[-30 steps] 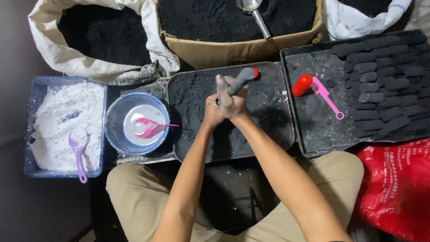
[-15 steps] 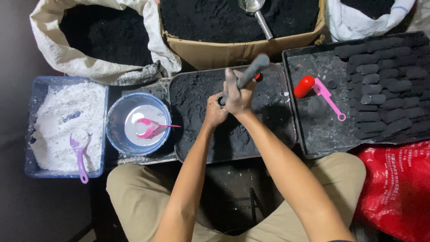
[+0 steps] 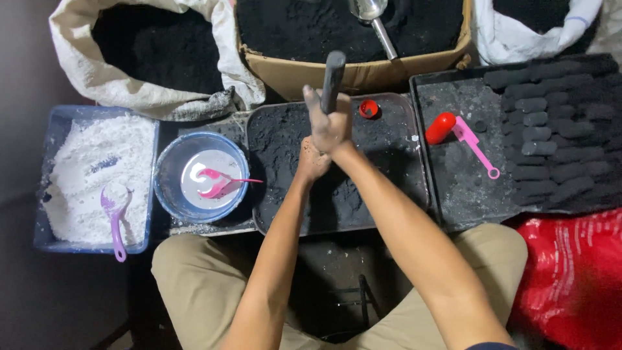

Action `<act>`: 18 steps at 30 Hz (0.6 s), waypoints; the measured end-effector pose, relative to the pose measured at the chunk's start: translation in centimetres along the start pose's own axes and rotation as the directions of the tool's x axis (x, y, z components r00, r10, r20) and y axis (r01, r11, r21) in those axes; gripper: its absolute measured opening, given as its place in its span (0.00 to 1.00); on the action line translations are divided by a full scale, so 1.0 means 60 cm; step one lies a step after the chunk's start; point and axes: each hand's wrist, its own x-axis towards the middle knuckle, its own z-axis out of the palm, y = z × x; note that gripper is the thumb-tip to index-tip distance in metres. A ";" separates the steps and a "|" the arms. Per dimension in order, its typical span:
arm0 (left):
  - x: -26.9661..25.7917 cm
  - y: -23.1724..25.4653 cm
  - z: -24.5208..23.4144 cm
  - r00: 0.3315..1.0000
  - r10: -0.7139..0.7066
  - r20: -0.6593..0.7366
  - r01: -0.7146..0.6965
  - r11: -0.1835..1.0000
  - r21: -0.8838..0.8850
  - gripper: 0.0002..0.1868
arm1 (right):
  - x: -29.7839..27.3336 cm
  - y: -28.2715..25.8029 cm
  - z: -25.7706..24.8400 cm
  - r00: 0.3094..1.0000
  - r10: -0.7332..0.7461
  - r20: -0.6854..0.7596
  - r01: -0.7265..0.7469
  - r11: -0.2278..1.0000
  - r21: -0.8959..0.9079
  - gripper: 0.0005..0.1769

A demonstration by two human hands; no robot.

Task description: The person kneads a dark powder mixture on a flat tray, then packs the material into a cylindrical metal mold. They use a hammer to repeatedly strike the top of the mold, compacting the powder inside to form a solid briquette.

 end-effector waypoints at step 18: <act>-0.001 -0.104 -0.001 0.996 0.079 0.047 -0.078 0.997 -0.024 0.10 | -0.023 0.045 0.016 0.966 -0.202 -0.162 0.185 0.977 -0.109 0.20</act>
